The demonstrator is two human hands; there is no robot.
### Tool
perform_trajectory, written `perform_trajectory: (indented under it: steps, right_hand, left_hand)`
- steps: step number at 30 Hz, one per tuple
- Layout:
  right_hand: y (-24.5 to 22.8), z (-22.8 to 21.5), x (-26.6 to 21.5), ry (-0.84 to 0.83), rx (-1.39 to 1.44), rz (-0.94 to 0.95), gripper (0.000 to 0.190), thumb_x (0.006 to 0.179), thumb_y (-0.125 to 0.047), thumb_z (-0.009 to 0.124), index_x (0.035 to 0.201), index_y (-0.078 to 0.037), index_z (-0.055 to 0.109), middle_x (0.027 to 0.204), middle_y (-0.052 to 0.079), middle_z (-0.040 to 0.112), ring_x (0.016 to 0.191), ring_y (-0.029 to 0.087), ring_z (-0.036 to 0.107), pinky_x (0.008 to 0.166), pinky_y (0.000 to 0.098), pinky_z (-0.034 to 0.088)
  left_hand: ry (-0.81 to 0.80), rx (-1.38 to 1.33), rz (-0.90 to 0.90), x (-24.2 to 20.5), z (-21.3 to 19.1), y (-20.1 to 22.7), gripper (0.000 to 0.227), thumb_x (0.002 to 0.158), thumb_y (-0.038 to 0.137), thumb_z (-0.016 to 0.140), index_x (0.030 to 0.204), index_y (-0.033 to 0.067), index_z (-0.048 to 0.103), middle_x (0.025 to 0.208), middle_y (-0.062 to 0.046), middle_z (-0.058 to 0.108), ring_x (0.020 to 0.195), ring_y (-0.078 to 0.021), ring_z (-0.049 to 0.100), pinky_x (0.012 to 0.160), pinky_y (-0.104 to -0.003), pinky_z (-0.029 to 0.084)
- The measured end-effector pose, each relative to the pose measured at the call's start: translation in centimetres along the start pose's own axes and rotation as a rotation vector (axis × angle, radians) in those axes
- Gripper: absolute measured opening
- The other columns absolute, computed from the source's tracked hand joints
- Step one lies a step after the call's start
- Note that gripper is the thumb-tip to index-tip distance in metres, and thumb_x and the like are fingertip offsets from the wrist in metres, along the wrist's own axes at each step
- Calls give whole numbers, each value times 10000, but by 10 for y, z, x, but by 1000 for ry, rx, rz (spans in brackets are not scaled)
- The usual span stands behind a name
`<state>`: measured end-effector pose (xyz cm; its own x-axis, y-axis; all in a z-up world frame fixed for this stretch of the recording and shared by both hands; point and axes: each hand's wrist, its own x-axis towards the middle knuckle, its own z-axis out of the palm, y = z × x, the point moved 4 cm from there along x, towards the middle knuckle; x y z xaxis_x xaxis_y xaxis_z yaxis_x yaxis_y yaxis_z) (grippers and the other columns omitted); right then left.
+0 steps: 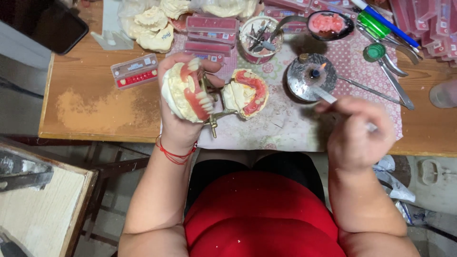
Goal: The person assembles a set of dentures by placing individual teeth into a mold. They use a small metal tool to adjust the position of the teeth and ensure they fit correctly within the gum structure.
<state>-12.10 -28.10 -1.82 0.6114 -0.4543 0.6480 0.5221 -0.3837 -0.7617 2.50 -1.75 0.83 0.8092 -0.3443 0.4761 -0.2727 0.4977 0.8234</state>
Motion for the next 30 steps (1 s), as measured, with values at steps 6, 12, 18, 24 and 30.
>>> perform_trajectory:
  steps: [6, 12, 18, 24, 30]
  right_hand:
    - [9, -13, 30, 287, 329, 464, 243, 1022, -303, 706, 1078, -118, 559, 876, 134, 641, 689, 206, 656, 547, 351, 556]
    - [15, -13, 27, 236, 299, 499, 262, 1011, -336, 654, 1051, -97, 553, 832, 155, 640, 619, 246, 619, 581, 328, 536]
    - [14, -12, 26, 221, 306, 495, 301, 995, -369, 687, 1050, -104, 555, 907, 188, 679, 637, 248, 630, 575, 317, 542]
    - [13, -12, 26, 226, 304, 515, 301, 983, -359, 690, 1046, -99, 554, 860, 143, 641, 647, 220, 630, 591, 319, 549]
    - [10, -9, 24, 215, 286, 517, 323, 978, -379, 701, 1057, -105, 551, 883, 141, 650, 664, 225, 637, 608, 318, 553]
  left_hand:
    - [14, 81, 5, 0, 2, 0, 567, 945, 242, 754, 1336, 96, 369, 1257, -241, 626, 1027, -234, 700, 942, -345, 563]
    - [44, 96, -14, 0, 1, -3, 521, 945, 252, 729, 1299, 120, 370, 1239, -235, 630, 1001, -259, 710, 906, -337, 554]
    - [47, 77, -25, -1, 2, -4, 515, 933, 169, 728, 1303, 127, 372, 1245, -238, 623, 1006, -253, 707, 918, -321, 553]
    - [44, 120, -22, 0, 2, -3, 504, 950, 226, 723, 1296, 126, 371, 1235, -230, 629, 994, -248, 706, 920, -322, 542]
    - [39, 158, -18, 0, 3, 1, 478, 961, 212, 693, 1288, 109, 360, 1232, -225, 623, 986, -244, 697, 909, -331, 542]
